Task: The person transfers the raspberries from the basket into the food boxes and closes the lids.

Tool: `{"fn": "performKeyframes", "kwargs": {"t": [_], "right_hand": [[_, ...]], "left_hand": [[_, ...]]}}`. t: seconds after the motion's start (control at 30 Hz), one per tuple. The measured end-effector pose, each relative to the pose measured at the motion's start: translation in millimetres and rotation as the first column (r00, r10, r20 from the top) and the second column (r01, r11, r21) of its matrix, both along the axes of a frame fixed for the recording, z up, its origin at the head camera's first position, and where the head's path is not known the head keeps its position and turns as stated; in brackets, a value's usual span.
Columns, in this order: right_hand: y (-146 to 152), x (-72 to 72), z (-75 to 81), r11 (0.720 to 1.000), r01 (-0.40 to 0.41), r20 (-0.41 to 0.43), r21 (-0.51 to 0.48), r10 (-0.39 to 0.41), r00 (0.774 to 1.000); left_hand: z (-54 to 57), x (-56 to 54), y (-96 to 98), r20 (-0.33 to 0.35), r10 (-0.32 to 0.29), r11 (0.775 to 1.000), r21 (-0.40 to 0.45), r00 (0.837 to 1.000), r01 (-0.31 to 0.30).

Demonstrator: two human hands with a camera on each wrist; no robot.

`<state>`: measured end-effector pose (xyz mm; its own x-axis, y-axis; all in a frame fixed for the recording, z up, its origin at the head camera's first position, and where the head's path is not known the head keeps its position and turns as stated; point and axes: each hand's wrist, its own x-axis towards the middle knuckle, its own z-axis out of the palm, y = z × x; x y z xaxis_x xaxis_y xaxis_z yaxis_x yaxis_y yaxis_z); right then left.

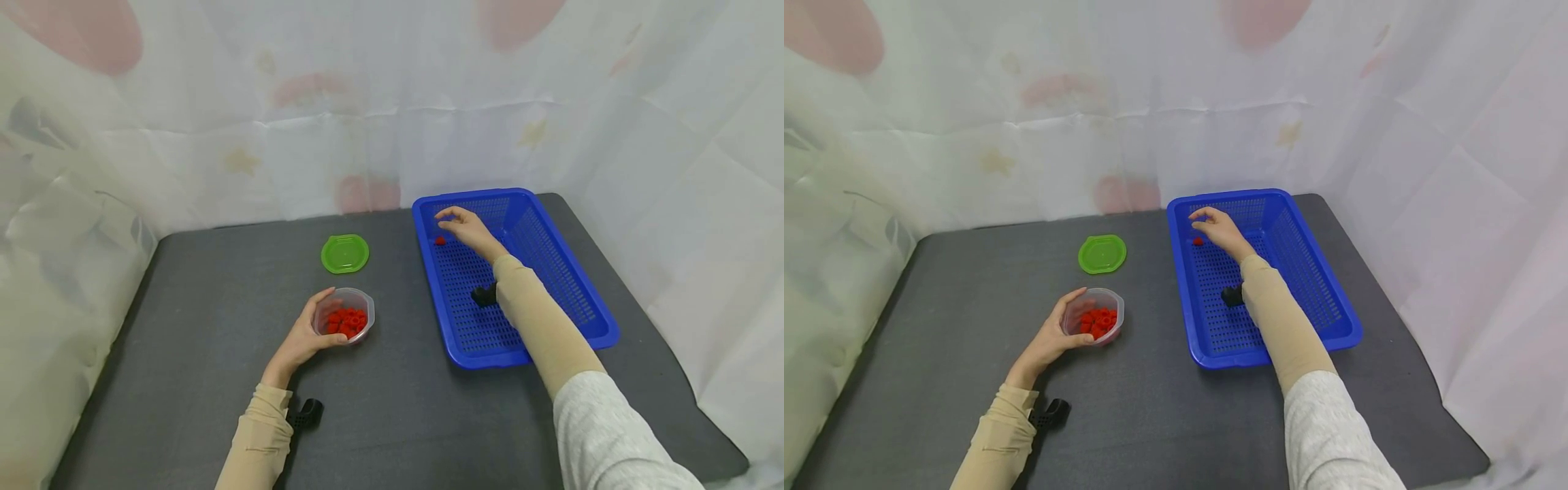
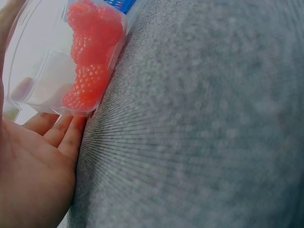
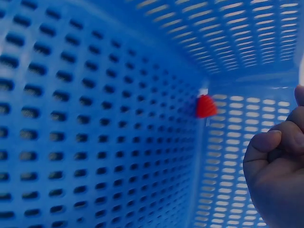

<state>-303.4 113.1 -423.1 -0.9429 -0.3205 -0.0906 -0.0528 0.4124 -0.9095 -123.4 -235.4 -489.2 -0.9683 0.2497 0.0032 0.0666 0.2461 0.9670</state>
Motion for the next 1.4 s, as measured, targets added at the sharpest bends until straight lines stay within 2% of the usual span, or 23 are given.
{"fn": "performKeyframes", "kwargs": {"t": [0.13,0.3,0.57,1.03,1.4], "right_hand": [[1.6,-3.1,-10.0,0.997,-0.006,-0.008,0.079,0.006,1.000],[3.6,-3.2,-21.3,0.979,-0.022,-0.028,0.204,0.028,0.999],[8.7,-4.1,-33.4,0.948,-0.045,-0.031,0.314,0.058,0.998],[8.6,-8.2,-43.5,0.938,-0.063,-0.013,0.341,0.072,0.997],[3.8,-7.3,-44.1,0.946,-0.047,-0.016,0.321,0.055,0.998]], "left_hand": [[-0.3,-0.3,0.3,0.002,0.001,1.000,-0.002,1.000,-0.001],[-0.9,0.3,1.1,-0.004,-0.008,1.000,0.009,1.000,0.008],[-1.2,0.8,2.5,-0.007,-0.012,1.000,0.013,1.000,0.012],[0.4,0.9,2.5,0.006,0.001,1.000,0.000,1.000,-0.001],[2.3,0.8,1.5,0.026,0.012,1.000,-0.003,1.000,-0.012]]}}
